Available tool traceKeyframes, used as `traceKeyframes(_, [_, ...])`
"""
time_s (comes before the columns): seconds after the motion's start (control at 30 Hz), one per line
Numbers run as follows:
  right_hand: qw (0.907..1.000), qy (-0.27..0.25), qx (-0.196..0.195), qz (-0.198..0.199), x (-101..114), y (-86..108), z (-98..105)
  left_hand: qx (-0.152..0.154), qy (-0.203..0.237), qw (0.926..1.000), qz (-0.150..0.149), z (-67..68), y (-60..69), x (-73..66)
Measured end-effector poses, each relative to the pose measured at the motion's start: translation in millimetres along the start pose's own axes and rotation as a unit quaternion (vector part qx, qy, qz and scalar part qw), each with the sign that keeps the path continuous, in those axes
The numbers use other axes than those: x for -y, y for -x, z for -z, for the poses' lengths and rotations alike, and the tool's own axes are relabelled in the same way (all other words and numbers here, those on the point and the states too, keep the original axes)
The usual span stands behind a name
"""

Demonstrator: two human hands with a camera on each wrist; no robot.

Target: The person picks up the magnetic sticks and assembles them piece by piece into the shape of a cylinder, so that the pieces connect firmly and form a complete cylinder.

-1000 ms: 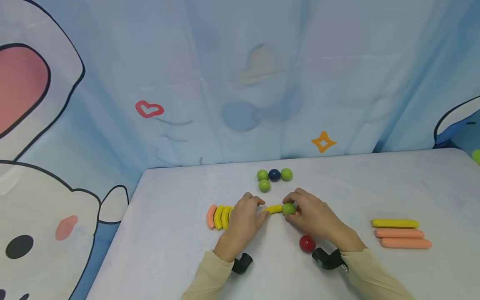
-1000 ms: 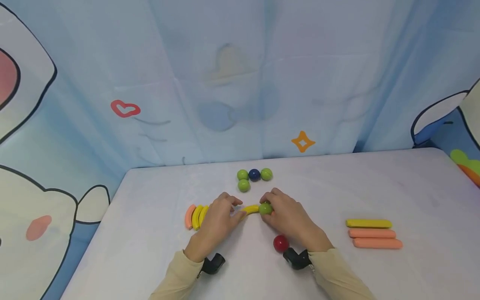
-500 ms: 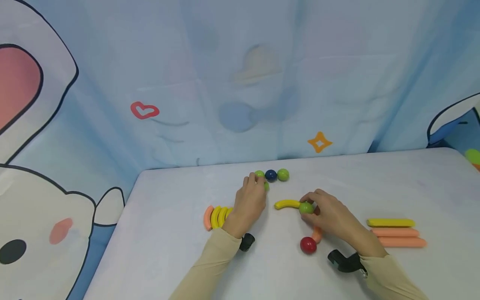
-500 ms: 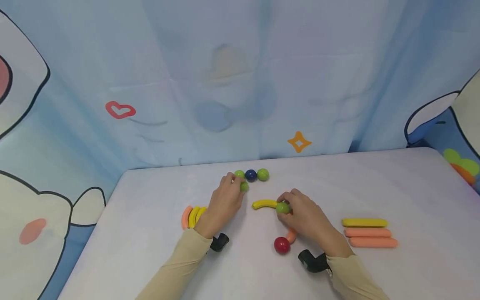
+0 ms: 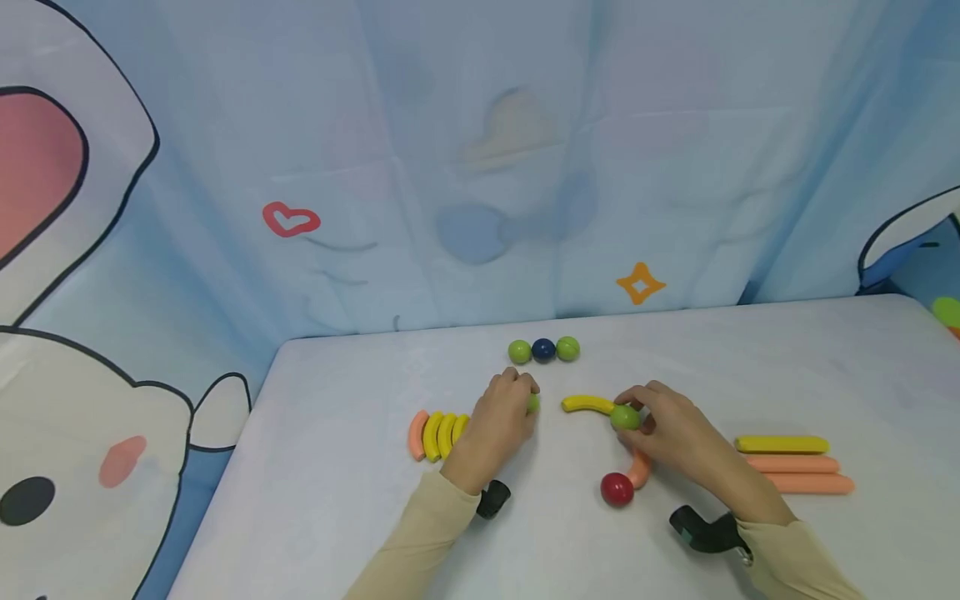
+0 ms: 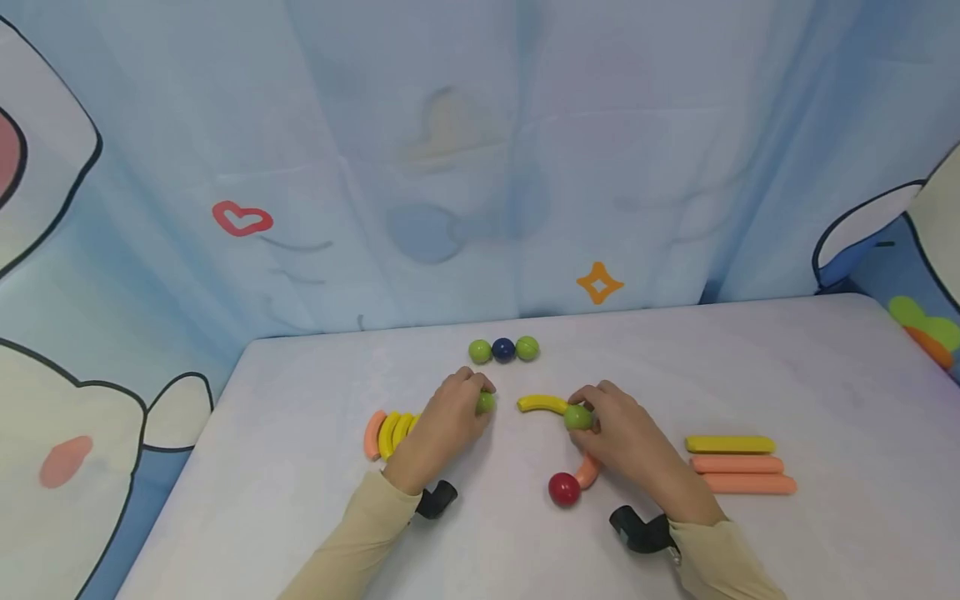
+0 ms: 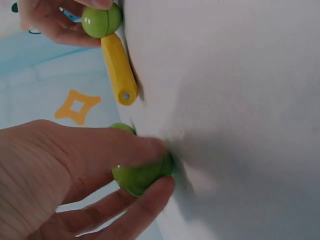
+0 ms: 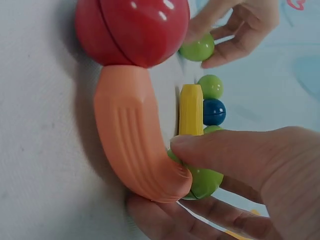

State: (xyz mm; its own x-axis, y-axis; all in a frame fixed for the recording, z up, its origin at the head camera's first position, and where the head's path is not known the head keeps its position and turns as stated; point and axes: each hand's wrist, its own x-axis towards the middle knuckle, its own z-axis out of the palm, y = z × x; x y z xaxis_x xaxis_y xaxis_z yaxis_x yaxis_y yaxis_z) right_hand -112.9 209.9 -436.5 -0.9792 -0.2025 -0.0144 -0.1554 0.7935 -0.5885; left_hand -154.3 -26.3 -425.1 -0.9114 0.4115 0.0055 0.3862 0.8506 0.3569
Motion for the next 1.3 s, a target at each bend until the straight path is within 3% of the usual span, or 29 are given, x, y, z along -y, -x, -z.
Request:
traceKeyframes(0.17, [0.9999, 0.003, -0.007, 0.010, -2, 0.0, -2, 0.015, 0.015, 0.9998, 0.002, -1.2, 4.7, 1.8])
traceKeyframes(0.43, [0.9999, 0.000, -0.005, 0.015, -1, -2.3, -4, -0.017, 0.025, 0.9994, 0.018, -3.1, 10.2, 7.0])
traceKeyframes(0.87, [1.0000, -0.003, 0.008, -0.004, 7, -6.3, -7, -0.028, 0.053, 0.9982, -0.005, -3.8, 15.5, 6.6])
traceKeyframes(1.13, [0.9999, -0.002, 0.010, -0.006, 11, -7.2, -9, -0.018, 0.071, 0.9972, -0.011, -5.2, 14.2, 5.5])
traceKeyframes(1.3, [0.9998, 0.004, 0.015, -0.010, 12, -6.7, -9, -0.021, 0.065, 0.9976, -0.016, -4.2, 13.5, 2.4])
